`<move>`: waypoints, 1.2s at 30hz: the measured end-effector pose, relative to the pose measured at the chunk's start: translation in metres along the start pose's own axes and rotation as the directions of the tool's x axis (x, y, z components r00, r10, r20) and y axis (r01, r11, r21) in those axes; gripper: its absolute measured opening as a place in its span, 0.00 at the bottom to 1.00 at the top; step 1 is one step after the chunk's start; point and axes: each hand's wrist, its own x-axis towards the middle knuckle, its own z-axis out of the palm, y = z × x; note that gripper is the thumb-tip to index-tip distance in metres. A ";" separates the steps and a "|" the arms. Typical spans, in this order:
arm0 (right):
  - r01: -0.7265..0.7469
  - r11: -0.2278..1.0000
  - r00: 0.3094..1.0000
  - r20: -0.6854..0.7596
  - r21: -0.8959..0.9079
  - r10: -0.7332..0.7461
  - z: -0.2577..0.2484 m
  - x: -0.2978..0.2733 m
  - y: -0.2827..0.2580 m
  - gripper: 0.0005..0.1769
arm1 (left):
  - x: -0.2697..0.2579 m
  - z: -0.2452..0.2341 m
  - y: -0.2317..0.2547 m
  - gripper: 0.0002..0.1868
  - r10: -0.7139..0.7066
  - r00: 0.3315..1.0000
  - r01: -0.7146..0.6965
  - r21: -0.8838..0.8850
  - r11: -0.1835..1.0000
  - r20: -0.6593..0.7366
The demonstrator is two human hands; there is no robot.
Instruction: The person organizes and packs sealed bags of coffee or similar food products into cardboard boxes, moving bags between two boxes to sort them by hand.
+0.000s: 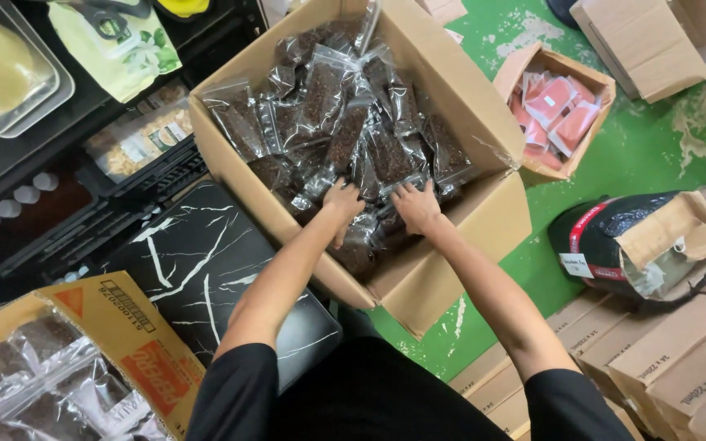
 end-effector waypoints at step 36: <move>0.327 -0.558 0.934 -0.172 0.763 0.312 -0.188 -0.139 -0.123 0.20 | -0.291 0.125 -0.016 0.38 -0.519 0.765 -0.622 -0.231 -0.748 -0.381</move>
